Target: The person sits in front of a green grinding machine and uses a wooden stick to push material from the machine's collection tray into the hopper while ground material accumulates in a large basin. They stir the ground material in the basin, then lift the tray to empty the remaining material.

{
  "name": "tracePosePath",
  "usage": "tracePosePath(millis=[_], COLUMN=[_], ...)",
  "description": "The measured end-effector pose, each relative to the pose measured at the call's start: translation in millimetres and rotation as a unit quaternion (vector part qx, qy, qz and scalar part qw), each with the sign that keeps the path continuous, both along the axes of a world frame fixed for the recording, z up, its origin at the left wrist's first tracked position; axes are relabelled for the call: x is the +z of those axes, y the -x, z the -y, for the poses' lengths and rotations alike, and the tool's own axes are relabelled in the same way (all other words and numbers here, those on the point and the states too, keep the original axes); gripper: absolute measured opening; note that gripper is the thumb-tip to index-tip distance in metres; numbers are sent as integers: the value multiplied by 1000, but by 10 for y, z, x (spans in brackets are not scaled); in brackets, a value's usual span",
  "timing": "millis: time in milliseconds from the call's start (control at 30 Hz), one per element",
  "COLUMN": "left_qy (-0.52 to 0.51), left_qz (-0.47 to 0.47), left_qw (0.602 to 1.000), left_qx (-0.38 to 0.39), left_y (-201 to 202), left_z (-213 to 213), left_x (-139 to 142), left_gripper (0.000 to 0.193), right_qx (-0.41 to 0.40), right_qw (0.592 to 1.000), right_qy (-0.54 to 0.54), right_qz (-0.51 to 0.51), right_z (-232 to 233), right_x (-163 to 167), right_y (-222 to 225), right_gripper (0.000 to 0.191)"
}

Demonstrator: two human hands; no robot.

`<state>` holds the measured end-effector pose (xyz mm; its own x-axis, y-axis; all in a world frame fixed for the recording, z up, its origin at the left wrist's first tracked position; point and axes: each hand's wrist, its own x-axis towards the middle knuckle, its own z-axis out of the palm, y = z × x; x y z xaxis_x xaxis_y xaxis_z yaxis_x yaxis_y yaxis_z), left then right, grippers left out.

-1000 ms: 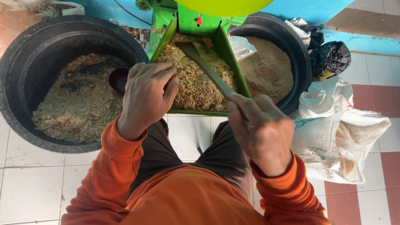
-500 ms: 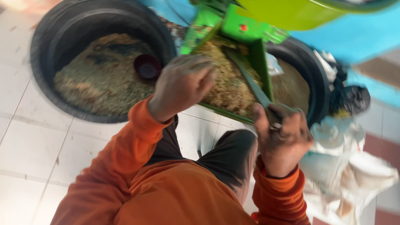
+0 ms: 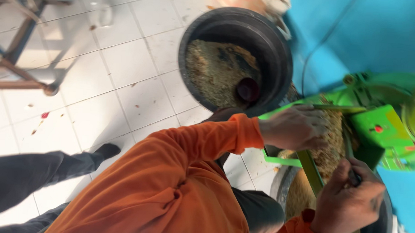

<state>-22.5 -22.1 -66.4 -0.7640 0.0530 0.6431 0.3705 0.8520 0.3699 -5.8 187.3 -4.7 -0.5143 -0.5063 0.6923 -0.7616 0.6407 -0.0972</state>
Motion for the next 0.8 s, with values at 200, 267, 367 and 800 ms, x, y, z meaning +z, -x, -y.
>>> tracePosePath(millis=[200, 267, 367, 800], left_qy=[28, 24, 4, 152], left_qz=[68, 56, 35, 249], left_qw=[997, 998, 999, 950], left_qx=[13, 11, -4, -115], left_y=[22, 51, 119, 146], left_z=[-31, -28, -21, 266], left_x=[-55, -61, -71, 94], left_gripper=[62, 63, 66, 32], right_qx=[18, 10, 1, -122], right_qw=[999, 1000, 1000, 989], right_qy=[5, 4, 4, 39], right_qz=[-31, -25, -15, 72], right_z=[-54, -82, -122, -350], right_x=[-30, -65, -155, 596], right_y=[74, 97, 157, -326], right_gripper=[20, 21, 22, 18])
